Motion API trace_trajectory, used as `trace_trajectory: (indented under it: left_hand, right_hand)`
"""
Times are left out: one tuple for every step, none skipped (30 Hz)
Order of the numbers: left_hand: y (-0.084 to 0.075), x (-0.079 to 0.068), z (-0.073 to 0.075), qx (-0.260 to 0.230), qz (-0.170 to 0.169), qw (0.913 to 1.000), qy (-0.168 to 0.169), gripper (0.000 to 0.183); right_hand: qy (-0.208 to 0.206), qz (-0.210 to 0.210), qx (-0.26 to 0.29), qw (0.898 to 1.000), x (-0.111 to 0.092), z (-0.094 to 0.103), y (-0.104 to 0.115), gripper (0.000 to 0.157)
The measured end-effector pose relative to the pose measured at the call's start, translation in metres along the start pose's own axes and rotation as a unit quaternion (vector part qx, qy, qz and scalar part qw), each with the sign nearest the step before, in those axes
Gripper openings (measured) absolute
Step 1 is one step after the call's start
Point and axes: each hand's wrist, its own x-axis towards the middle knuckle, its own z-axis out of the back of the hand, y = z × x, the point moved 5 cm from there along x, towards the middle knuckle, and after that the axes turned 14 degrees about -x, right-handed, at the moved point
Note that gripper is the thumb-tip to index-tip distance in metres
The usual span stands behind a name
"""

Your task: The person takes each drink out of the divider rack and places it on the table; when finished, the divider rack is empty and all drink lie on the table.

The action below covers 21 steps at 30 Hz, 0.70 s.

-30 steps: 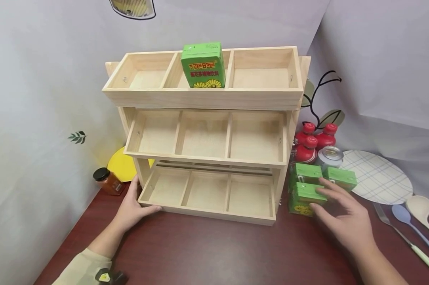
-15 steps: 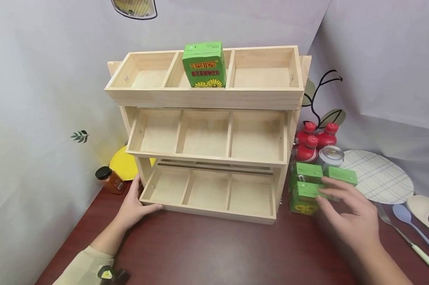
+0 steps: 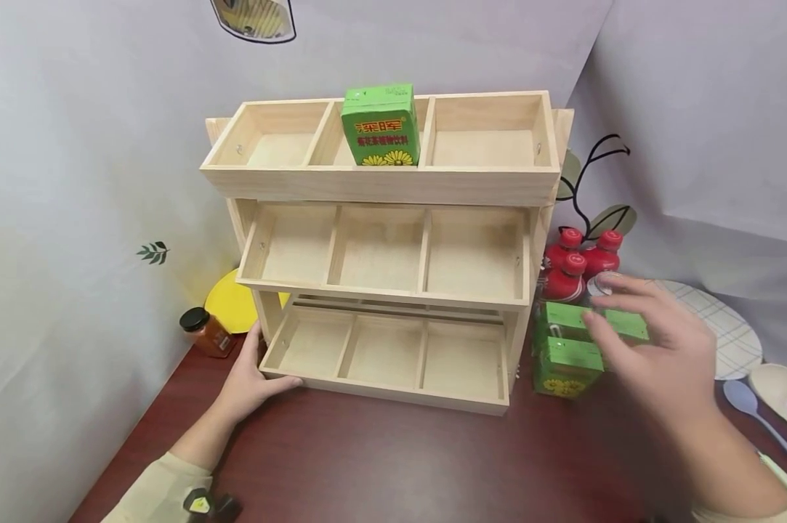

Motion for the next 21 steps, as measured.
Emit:
trace_trajectory:
  left_hand:
    - [0.001,0.0,0.0,-0.001,0.001,1.0,0.0,0.123]
    - [0.001,0.0,0.0,-0.002,0.001,1.0,0.0,0.123]
    - [0.001,0.0,0.001,0.0,0.001,1.0,0.0,0.123]
    - [0.001,0.0,0.001,0.001,0.001,1.0,-0.001,0.123]
    - [0.001,0.0,0.001,0.003,0.002,1.0,-0.002,0.123]
    - [0.001,0.0,0.001,0.003,0.002,1.0,-0.004,0.123]
    - [0.002,0.0,0.001,0.003,0.002,1.0,-0.005,0.123]
    - [0.002,0.0,0.001,0.006,0.002,1.0,-0.005,0.123]
    - [0.002,0.0,0.001,0.007,0.002,0.9999,-0.007,0.123]
    - [0.002,0.0,0.001,0.008,0.002,0.9999,-0.008,0.124]
    - [0.001,0.0,0.001,0.008,0.002,0.9999,-0.009,0.124]
    - [0.001,0.0,0.001,0.009,0.0,0.9999,-0.009,0.123]
    - [0.001,0.0,0.001,0.01,-0.001,0.9999,-0.008,0.123]
    - [0.001,0.0,0.001,0.011,0.0,0.9999,-0.008,0.123]
    - [0.001,0.0,0.001,0.009,-0.001,0.9999,-0.007,0.123]
    - [0.001,0.001,0.001,0.008,-0.003,0.9999,-0.006,0.123]
    - [0.0,0.001,0.001,0.007,-0.004,0.9999,-0.006,0.123]
    - [0.0,0.001,0.001,0.008,-0.004,0.9999,-0.006,0.123]
    - [0.0,0.001,0.001,0.007,-0.005,0.9999,-0.006,0.123]
    - [-0.001,0.001,0.001,0.008,-0.007,0.9999,-0.006,0.123]
    - [-0.001,0.001,0.001,0.008,-0.01,0.9999,-0.006,0.123]
  right_hand:
    - [-0.005,-0.001,0.018,1.0,0.006,0.001,0.002,0.02]
    - [-0.015,-0.002,0.052,0.999,0.013,0.002,0.003,0.021]
    - [-0.019,-0.007,0.084,0.996,0.019,0.003,0.005,0.022]
    - [-0.022,-0.009,0.113,0.993,0.026,0.003,0.006,0.022]
    - [-0.023,-0.011,0.142,0.99,0.032,0.003,0.008,0.023]
    - [-0.026,-0.011,0.169,0.985,0.039,0.003,0.009,0.023]
    - [-0.027,-0.012,0.184,0.982,0.044,0.003,0.01,0.024]
    - [-0.028,-0.009,0.205,0.978,0.05,0.002,0.011,0.025]
    - [-0.026,-0.008,0.211,0.977,0.054,0.001,0.012,0.025]
    - [-0.022,-0.005,0.205,0.978,0.058,-0.001,0.013,0.026]
    - [-0.018,-0.005,0.196,0.98,0.061,-0.003,0.014,0.026]
    - [-0.011,-0.005,0.185,0.983,0.064,-0.005,0.015,0.027]
    - [-0.006,-0.006,0.192,0.981,0.066,-0.007,0.015,0.029]
    - [0.0,-0.008,0.197,0.98,0.068,-0.01,0.016,0.03]
    - [0.005,-0.013,0.206,0.978,0.071,-0.012,0.017,0.031]
    - [0.008,-0.019,0.23,0.973,0.073,-0.014,0.018,0.033]
    - [0.01,-0.027,0.251,0.968,0.076,-0.016,0.019,0.034]
    - [0.009,-0.036,0.281,0.959,0.08,-0.019,0.02,0.036]
    - [0.007,-0.046,0.318,0.947,0.083,-0.021,0.022,0.038]
    - [0.007,-0.054,0.347,0.936,0.087,-0.023,0.024,0.039]
    - [0.004,-0.062,0.369,0.928,0.09,-0.025,0.026,0.04]
